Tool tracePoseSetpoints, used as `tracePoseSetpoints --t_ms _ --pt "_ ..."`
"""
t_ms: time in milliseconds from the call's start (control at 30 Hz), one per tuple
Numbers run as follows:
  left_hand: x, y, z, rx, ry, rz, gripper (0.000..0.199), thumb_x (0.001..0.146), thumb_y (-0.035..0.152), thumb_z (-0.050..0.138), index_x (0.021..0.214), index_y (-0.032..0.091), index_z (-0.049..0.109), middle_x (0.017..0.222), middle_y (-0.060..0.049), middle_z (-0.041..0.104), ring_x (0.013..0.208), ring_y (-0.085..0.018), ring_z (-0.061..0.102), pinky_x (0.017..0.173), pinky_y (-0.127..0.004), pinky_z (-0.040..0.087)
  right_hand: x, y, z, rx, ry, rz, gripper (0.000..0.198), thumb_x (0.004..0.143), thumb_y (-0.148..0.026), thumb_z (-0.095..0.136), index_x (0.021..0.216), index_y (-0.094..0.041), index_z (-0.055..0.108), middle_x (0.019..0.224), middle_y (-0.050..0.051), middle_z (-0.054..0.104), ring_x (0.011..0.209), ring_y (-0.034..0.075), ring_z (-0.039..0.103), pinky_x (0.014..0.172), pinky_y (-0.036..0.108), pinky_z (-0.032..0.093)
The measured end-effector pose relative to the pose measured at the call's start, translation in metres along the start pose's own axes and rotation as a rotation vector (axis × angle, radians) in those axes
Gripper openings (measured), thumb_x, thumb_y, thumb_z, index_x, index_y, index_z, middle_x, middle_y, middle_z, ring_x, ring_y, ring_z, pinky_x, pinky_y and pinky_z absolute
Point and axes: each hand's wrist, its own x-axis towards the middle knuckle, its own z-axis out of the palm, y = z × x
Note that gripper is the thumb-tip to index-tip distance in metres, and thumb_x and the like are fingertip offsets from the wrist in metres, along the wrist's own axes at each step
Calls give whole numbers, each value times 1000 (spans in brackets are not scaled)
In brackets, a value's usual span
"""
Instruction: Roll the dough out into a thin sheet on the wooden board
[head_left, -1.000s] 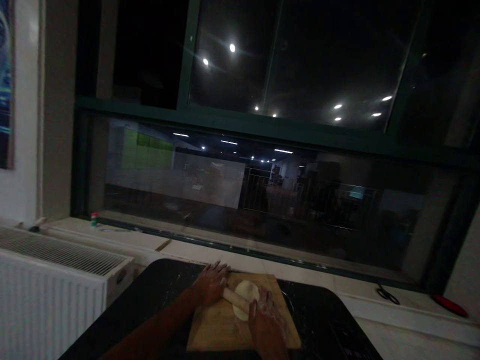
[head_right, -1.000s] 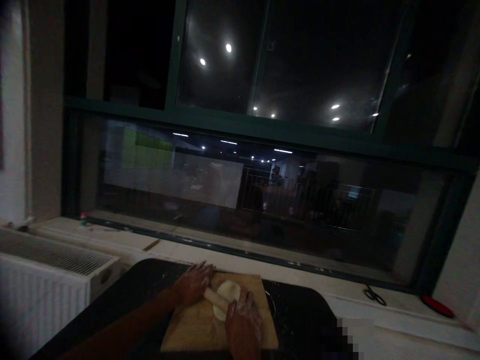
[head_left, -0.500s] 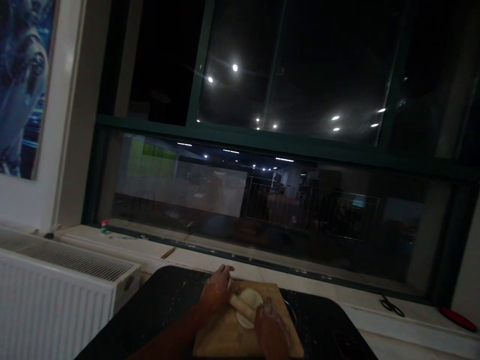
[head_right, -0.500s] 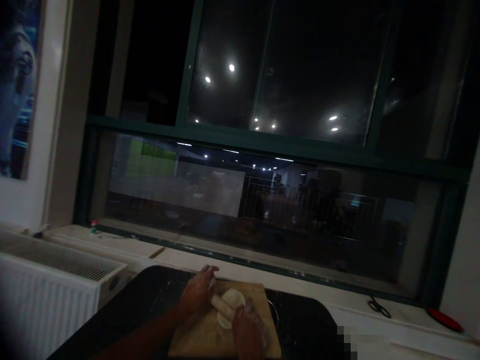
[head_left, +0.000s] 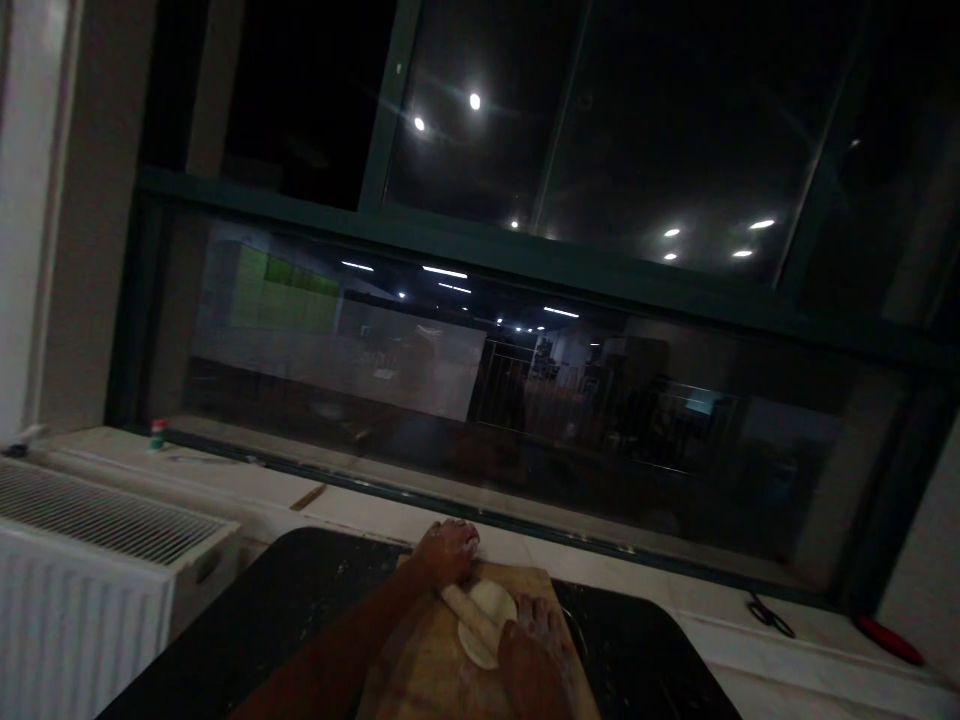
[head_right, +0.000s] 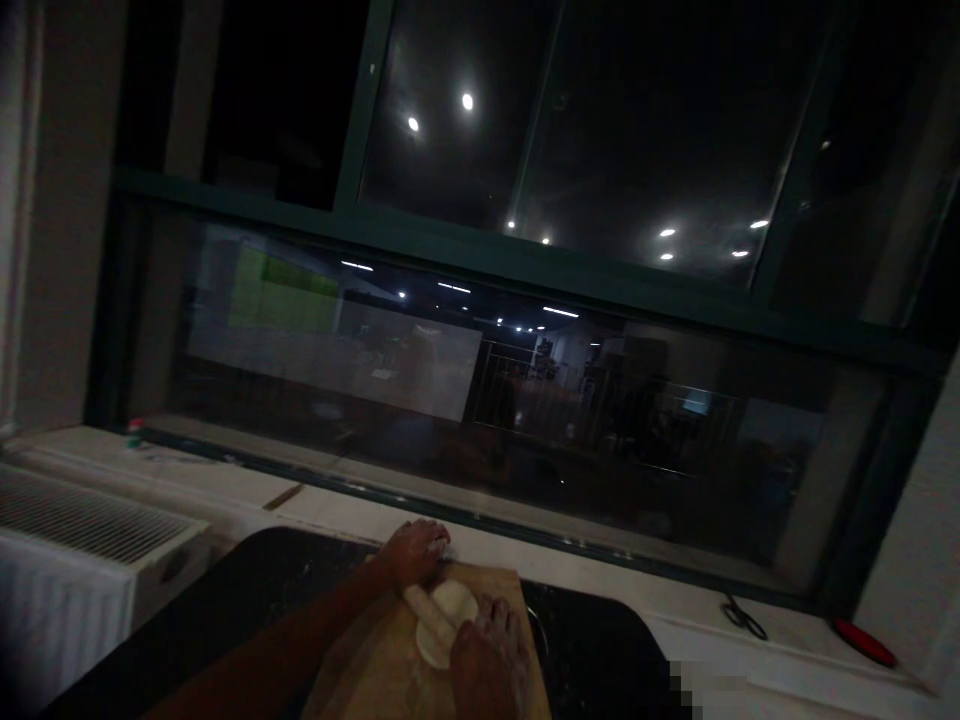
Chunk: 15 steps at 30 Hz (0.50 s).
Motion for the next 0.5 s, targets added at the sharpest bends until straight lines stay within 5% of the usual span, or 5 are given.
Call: tracePoseSetpoints --t_ms 167,367,500 --pt "-30 -3 -4 59 -49 85 33 98 24 42 121 24 66 127 -9 68 120 -30 59 97 -48 47 0 -15 -19 -69 -48 84 38 93 -17 39 112 -16 72 119 20 70 120 36 61 90 52 51" --pt "-82 5 -19 118 19 76 40 98 23 41 134 25 60 137 -9 63 129 -28 54 109 -49 40 -10 -25 -30 -52 -86 7 37 92 -11 41 100 -21 75 127 15 68 123 32 61 97 45 50" --pt "-111 12 -19 136 82 42 43 99 20 39 137 21 58 143 -10 60 135 -27 50 113 -46 38 -27 -30 -28 -91 -93 -13 40 94 -13 39 113 -17 73 135 16 64 127 34 58 101 46 48"
